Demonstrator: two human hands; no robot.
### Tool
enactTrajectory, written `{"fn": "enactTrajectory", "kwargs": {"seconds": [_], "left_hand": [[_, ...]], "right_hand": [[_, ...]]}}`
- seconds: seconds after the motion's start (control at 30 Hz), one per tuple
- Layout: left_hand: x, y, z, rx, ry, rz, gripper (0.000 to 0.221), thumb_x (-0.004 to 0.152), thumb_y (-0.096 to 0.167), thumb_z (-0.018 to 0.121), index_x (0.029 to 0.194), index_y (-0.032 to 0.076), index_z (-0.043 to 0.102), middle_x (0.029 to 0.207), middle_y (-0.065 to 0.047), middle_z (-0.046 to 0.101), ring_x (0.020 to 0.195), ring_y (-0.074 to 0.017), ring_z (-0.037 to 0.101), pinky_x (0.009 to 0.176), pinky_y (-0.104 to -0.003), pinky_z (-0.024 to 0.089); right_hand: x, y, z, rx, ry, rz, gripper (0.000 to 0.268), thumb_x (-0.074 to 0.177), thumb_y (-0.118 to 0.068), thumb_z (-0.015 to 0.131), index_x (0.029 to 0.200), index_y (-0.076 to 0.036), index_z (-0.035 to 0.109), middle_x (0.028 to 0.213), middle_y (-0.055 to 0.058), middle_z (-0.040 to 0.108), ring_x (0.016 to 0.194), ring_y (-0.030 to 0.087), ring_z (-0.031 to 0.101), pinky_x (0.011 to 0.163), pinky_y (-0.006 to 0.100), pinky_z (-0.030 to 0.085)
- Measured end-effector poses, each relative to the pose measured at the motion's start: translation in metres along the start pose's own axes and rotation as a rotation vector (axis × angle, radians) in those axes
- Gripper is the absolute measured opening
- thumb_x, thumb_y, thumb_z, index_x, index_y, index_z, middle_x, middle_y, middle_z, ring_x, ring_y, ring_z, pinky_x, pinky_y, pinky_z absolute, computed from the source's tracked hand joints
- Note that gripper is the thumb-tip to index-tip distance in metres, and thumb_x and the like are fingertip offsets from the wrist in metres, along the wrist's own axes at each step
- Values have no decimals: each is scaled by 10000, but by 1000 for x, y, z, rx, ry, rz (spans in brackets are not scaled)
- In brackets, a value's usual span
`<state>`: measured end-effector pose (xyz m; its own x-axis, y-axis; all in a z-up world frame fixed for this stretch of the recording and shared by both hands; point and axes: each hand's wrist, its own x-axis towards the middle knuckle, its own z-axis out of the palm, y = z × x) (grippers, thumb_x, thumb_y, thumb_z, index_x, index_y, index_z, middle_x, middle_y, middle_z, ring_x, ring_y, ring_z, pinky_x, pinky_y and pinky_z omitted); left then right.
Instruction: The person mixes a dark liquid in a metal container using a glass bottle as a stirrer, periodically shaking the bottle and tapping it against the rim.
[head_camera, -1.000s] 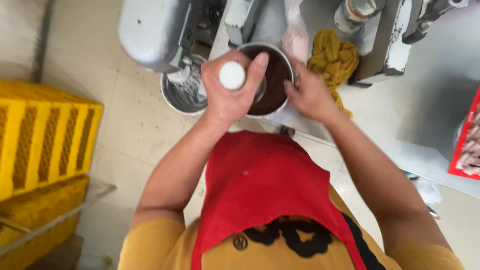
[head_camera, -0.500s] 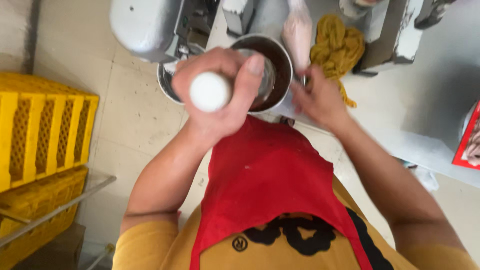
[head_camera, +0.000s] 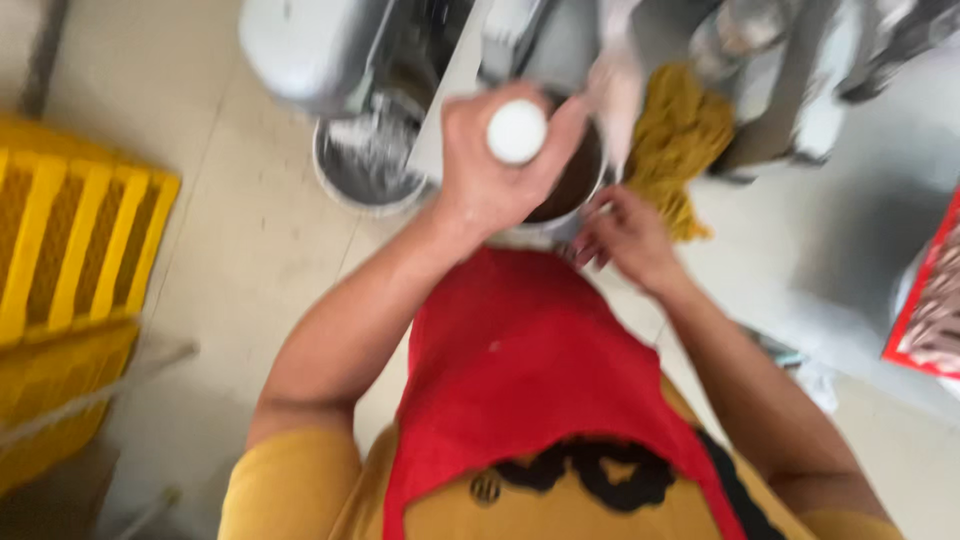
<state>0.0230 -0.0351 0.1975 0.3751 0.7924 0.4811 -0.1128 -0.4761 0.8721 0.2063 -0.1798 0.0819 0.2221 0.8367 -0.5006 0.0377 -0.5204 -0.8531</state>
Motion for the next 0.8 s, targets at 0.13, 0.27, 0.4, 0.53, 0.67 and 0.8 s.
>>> {"fn": "enactTrajectory", "kwargs": {"seconds": [0.13, 0.27, 0.4, 0.53, 0.67, 0.8], "left_hand": [[0, -15, 1, 13, -39, 16, 276, 984, 106, 772, 769, 32, 616, 690, -77, 620, 588, -132, 607, 543, -290, 486], [8, -18, -5, 40, -135, 11, 378, 920, 140, 831, 667, 42, 568, 587, -43, 540, 527, -152, 498, 534, -312, 440], [-8, -36, -34, -186, -227, -133, 237, 967, 227, 803, 1037, 46, 667, 973, -80, 711, 904, -170, 659, 811, -303, 539], [-57, -75, -68, -349, 209, -285, 466, 1077, 289, 533, 1461, 26, 543, 1472, -179, 617, 1410, -280, 601, 1241, -414, 486], [-114, -131, -30, 305, 190, -413, 521, 993, 172, 696, 1436, -30, 511, 1438, -233, 581, 1383, -356, 550, 1168, -406, 417], [-115, -169, -24, 252, 394, -382, 299, 1002, 150, 698, 1272, 21, 695, 1398, -203, 663, 1396, -362, 569, 1180, -400, 422]], "right_hand": [[-26, -3, -20, -157, 110, -183, 156, 1096, -133, 577, 1108, 13, 632, 883, 80, 751, 784, 160, 714, 680, 277, 566], [-50, -69, -29, -326, 144, -577, 239, 1042, -133, 724, 1201, 11, 618, 1136, 144, 720, 1008, 210, 712, 906, 310, 584], [-23, -127, 18, -539, 67, -1013, 861, 816, -176, 874, 1476, 22, 358, 1413, 263, 553, 1328, 355, 565, 1098, 423, 477], [14, -148, 80, -443, -5, -1002, 769, 895, -121, 873, 1502, -16, 413, 1376, 178, 658, 1327, 254, 640, 1132, 402, 507], [43, -173, 91, -425, 45, -818, 181, 985, -88, 778, 1017, -18, 615, 951, 142, 752, 884, 143, 752, 759, 288, 579], [26, -158, 80, -238, -21, -815, 184, 1065, -42, 718, 1081, -38, 535, 1000, 40, 580, 909, 112, 633, 811, 259, 552]]}}
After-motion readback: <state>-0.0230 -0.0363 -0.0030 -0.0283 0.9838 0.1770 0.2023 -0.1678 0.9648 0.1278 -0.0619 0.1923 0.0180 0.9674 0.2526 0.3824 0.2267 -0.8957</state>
